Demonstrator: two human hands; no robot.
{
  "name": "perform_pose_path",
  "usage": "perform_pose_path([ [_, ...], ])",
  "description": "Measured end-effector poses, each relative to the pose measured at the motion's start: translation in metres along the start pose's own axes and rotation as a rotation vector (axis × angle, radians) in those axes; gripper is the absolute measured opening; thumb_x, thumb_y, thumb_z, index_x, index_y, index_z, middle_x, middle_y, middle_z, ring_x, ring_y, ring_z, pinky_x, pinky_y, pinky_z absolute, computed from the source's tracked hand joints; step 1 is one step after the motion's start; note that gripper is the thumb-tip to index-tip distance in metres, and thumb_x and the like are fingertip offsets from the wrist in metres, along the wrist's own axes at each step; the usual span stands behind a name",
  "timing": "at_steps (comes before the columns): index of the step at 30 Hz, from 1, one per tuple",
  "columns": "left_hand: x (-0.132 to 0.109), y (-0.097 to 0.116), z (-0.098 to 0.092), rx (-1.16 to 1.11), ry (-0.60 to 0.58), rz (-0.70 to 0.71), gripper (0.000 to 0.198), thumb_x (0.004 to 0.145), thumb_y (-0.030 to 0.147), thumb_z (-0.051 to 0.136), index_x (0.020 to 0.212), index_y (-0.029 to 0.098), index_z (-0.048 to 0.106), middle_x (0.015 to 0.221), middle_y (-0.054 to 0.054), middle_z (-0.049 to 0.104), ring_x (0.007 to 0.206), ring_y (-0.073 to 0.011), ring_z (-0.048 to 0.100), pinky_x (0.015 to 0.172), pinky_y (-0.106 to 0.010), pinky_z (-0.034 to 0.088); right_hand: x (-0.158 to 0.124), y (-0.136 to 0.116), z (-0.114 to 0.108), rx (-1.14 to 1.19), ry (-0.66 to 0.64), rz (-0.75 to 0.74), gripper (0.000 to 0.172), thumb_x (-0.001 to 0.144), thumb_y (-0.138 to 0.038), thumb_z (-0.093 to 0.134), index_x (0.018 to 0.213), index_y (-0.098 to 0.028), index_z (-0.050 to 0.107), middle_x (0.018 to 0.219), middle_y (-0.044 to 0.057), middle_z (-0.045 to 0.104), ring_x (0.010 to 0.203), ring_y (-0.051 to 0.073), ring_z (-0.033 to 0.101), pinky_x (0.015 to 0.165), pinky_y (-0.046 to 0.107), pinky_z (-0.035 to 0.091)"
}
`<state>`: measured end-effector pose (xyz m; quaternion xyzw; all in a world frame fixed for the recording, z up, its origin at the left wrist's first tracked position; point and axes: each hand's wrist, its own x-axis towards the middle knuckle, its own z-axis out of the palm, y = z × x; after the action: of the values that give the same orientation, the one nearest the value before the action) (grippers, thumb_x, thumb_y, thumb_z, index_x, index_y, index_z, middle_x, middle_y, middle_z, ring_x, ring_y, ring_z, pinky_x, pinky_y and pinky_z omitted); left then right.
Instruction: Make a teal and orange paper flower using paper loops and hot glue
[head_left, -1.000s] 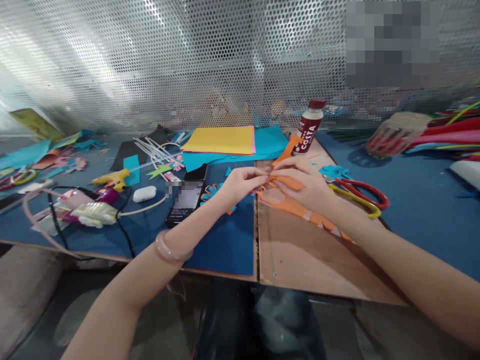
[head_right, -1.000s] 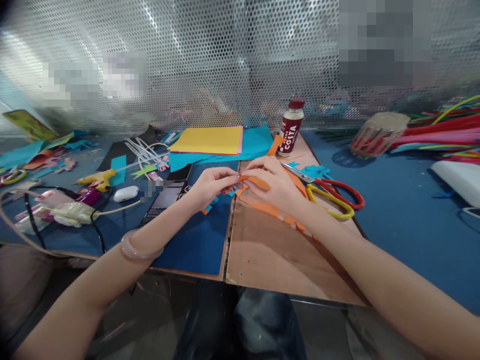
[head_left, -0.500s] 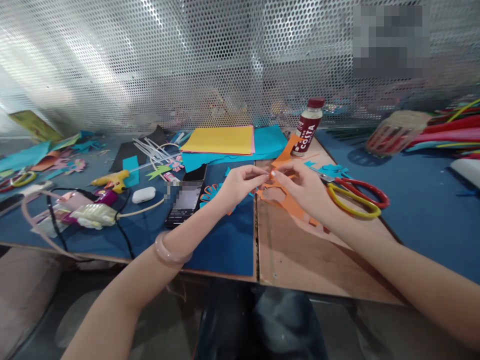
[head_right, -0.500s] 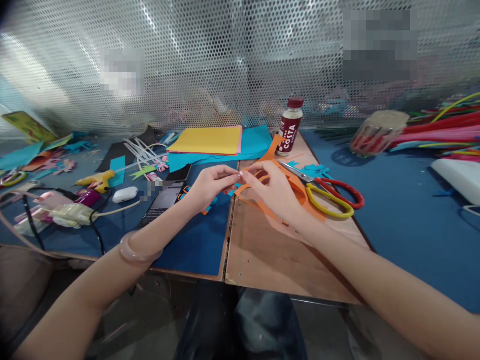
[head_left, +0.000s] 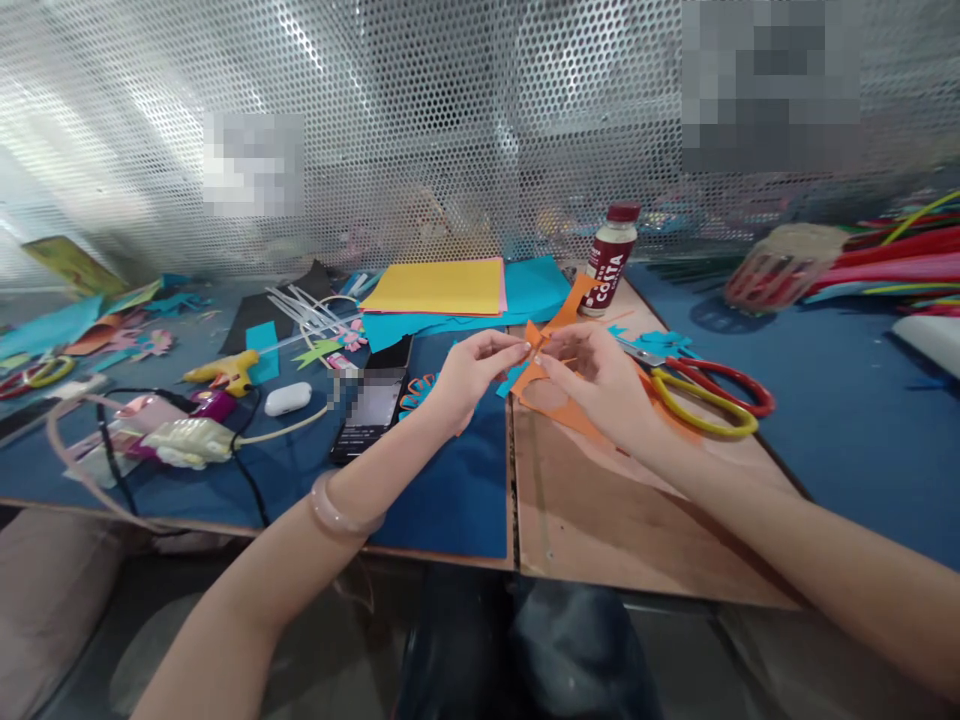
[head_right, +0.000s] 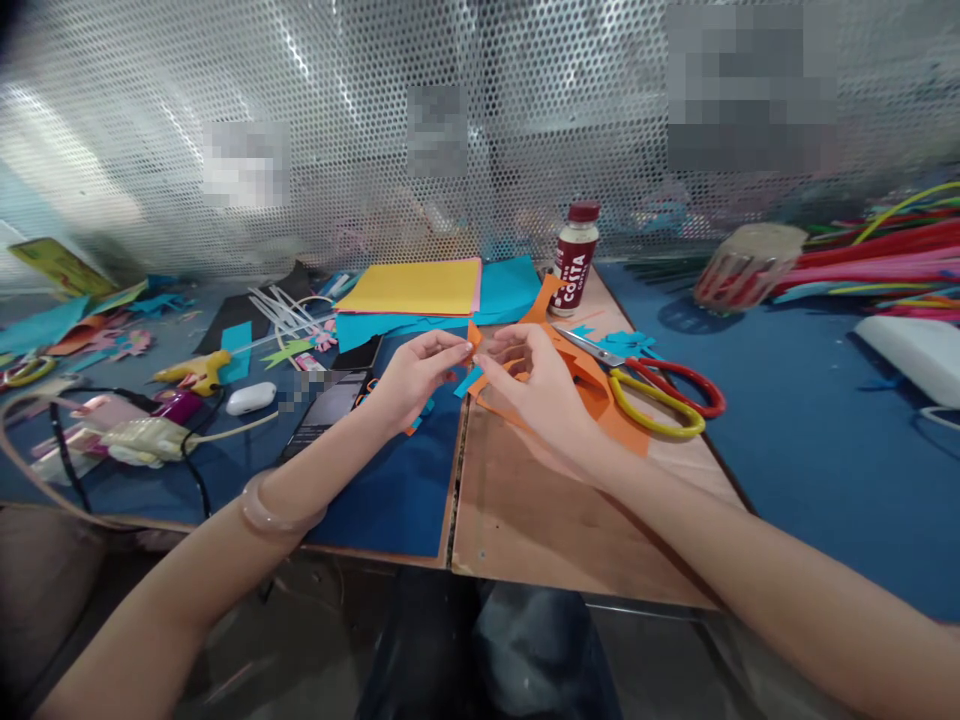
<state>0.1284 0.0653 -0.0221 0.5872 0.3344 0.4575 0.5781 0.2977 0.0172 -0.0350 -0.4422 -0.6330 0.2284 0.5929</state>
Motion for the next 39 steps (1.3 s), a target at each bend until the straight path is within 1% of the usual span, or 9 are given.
perform_pose_path([
  [4, -0.004, -0.002, 0.003, -0.067, -0.039, -0.039, 0.026, 0.073, 0.035, 0.081, 0.087, 0.017, 0.071, 0.085, -0.002, 0.072, 0.083, -0.0129, 0.065, 0.069, -0.023, 0.045, -0.003, 0.000, 0.004, 0.030, 0.000, 0.096, 0.025, 0.087, -0.046, 0.070, 0.096, -0.023, 0.065, 0.098, 0.004, 0.070, 0.089, 0.020, 0.067, 0.075, 0.037, 0.056],
  [7, -0.005, -0.002, 0.004, -0.057, -0.060, -0.024, 0.027, 0.071, 0.036, 0.082, 0.086, 0.016, 0.071, 0.087, -0.003, 0.073, 0.082, -0.0123, 0.065, 0.070, -0.024, 0.045, 0.001, 0.003, 0.002, 0.020, -0.003, 0.118, 0.025, 0.087, -0.047, 0.068, 0.092, -0.023, 0.068, 0.093, 0.004, 0.072, 0.087, 0.022, 0.068, 0.073, 0.039, 0.055],
  [11, -0.004, 0.000, 0.003, 0.017, -0.095, 0.009, 0.028, 0.071, 0.037, 0.082, 0.085, 0.015, 0.069, 0.087, -0.004, 0.074, 0.080, -0.0124, 0.065, 0.071, -0.024, 0.047, 0.003, 0.003, -0.001, -0.003, -0.007, 0.082, 0.018, 0.089, -0.041, 0.066, 0.090, -0.023, 0.069, 0.092, 0.003, 0.073, 0.085, 0.021, 0.068, 0.078, 0.040, 0.054],
  [18, -0.005, 0.004, 0.002, 0.108, -0.075, 0.145, 0.030, 0.075, 0.037, 0.079, 0.090, 0.014, 0.069, 0.088, -0.005, 0.073, 0.081, -0.0134, 0.067, 0.073, -0.025, 0.053, 0.002, -0.001, -0.004, -0.074, -0.112, 0.009, 0.013, 0.093, -0.036, 0.060, 0.094, -0.023, 0.065, 0.095, 0.004, 0.071, 0.087, 0.021, 0.068, 0.077, 0.040, 0.054],
  [24, -0.004, 0.002, 0.001, 0.072, -0.099, 0.113, 0.028, 0.074, 0.036, 0.079, 0.086, 0.013, 0.068, 0.081, -0.005, 0.072, 0.074, -0.0137, 0.067, 0.070, -0.028, 0.058, 0.005, -0.005, -0.007, -0.240, -0.157, -0.118, 0.007, 0.092, -0.025, 0.059, 0.087, -0.022, 0.062, 0.087, 0.002, 0.068, 0.081, 0.018, 0.065, 0.070, 0.034, 0.051],
  [26, -0.004, 0.002, 0.001, 0.055, -0.103, 0.094, 0.029, 0.074, 0.036, 0.079, 0.086, 0.013, 0.068, 0.081, -0.005, 0.073, 0.073, -0.0142, 0.069, 0.070, -0.029, 0.060, 0.005, -0.005, -0.006, -0.250, -0.135, -0.139, 0.005, 0.092, -0.024, 0.060, 0.087, -0.022, 0.061, 0.086, 0.002, 0.065, 0.079, 0.017, 0.063, 0.070, 0.033, 0.050],
  [30, -0.006, 0.003, 0.003, -0.004, -0.053, 0.079, 0.028, 0.074, 0.037, 0.080, 0.086, 0.014, 0.069, 0.083, -0.006, 0.076, 0.079, -0.0166, 0.073, 0.075, -0.031, 0.061, 0.001, -0.005, -0.004, -0.262, 0.012, -0.191, 0.010, 0.089, -0.022, 0.066, 0.087, -0.022, 0.057, 0.087, 0.001, 0.061, 0.079, 0.016, 0.060, 0.071, 0.032, 0.050],
  [33, -0.007, 0.004, 0.005, -0.038, -0.052, 0.072, 0.027, 0.074, 0.036, 0.081, 0.085, 0.015, 0.069, 0.083, -0.006, 0.077, 0.081, -0.0185, 0.075, 0.076, -0.032, 0.062, 0.000, -0.005, -0.003, -0.296, 0.024, -0.236, 0.011, 0.088, -0.019, 0.067, 0.086, -0.022, 0.058, 0.086, 0.001, 0.061, 0.079, 0.016, 0.058, 0.071, 0.031, 0.049],
  [39, -0.007, 0.004, 0.007, -0.058, -0.042, 0.071, 0.023, 0.074, 0.033, 0.080, 0.083, 0.015, 0.069, 0.080, -0.004, 0.076, 0.079, -0.0177, 0.075, 0.072, -0.030, 0.062, 0.001, -0.003, -0.003, -0.280, 0.034, -0.212, 0.007, 0.089, -0.020, 0.067, 0.087, -0.021, 0.061, 0.088, 0.002, 0.063, 0.079, 0.016, 0.059, 0.072, 0.031, 0.049],
])
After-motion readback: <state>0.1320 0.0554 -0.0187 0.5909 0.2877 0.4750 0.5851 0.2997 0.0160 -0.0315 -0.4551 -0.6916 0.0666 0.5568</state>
